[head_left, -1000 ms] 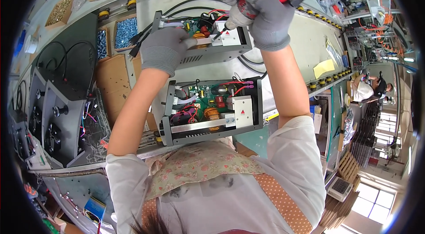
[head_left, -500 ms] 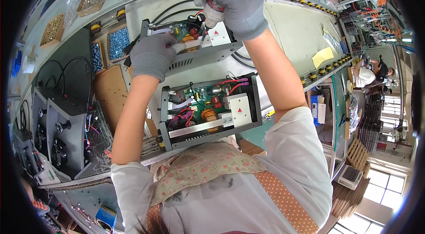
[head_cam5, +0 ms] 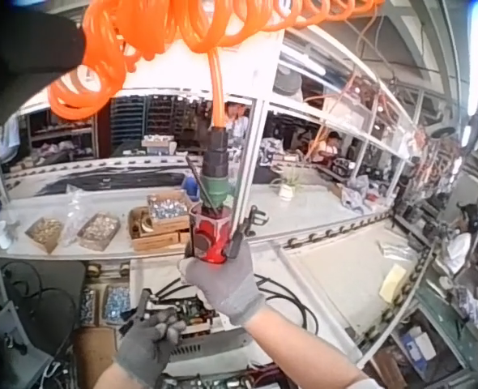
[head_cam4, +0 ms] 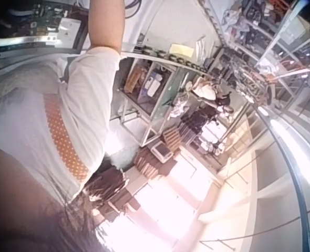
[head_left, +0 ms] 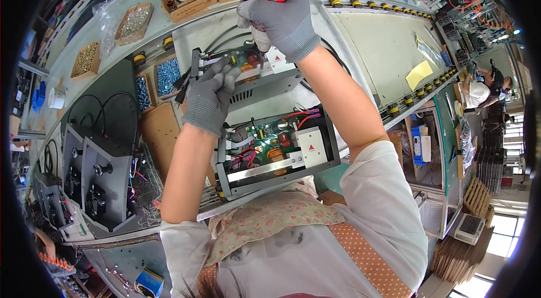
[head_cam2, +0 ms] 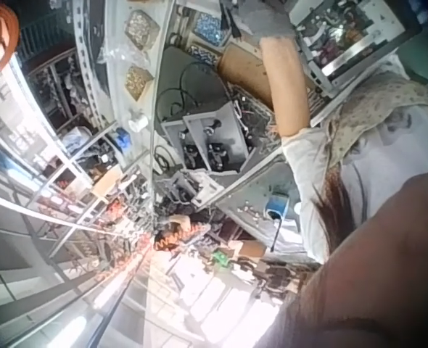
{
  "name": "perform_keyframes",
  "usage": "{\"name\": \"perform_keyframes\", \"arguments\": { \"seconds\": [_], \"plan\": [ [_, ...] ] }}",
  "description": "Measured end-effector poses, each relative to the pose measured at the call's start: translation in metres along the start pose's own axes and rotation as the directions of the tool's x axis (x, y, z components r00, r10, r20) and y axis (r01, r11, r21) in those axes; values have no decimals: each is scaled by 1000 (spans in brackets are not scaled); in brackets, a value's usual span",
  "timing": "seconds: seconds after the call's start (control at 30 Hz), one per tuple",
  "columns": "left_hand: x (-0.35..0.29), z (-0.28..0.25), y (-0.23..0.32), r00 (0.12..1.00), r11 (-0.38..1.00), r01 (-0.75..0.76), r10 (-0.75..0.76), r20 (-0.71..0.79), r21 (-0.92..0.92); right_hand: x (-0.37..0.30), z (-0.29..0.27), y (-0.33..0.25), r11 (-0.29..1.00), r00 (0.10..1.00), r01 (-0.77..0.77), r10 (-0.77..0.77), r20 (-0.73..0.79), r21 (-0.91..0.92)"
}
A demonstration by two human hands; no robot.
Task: Assembling internal components and wiring into an electronic chassis.
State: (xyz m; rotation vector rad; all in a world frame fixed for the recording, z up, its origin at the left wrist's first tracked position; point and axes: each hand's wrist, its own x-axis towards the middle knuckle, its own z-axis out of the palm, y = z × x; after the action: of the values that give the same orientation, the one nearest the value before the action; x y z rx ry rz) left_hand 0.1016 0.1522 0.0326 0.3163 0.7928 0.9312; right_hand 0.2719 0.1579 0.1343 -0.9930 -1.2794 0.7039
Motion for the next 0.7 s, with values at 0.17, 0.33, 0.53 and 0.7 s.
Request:
{"name": "perform_keyframes", "arguments": {
  "seconds": [0.17,0.33,0.53,0.7],
  "plan": [
    [-8,4,-6,999,1000,20,-20,33,-16,-3,2,2,991,1000,19,-16,-25,131],
    [-21,-12,-4,976,985,-19,-19,216,172,-4,0,-7,988,982,155,-157,-103,-25],
    [-32,-19,-4,978,988,17,-48,201,155,-10,0,-60,974,998,67,-61,-35,217],
    [-26,-38,-9,963,989,148,-146,225,7,-35,-6,-59,911,946,308,-324,14,276]
  ]
}}
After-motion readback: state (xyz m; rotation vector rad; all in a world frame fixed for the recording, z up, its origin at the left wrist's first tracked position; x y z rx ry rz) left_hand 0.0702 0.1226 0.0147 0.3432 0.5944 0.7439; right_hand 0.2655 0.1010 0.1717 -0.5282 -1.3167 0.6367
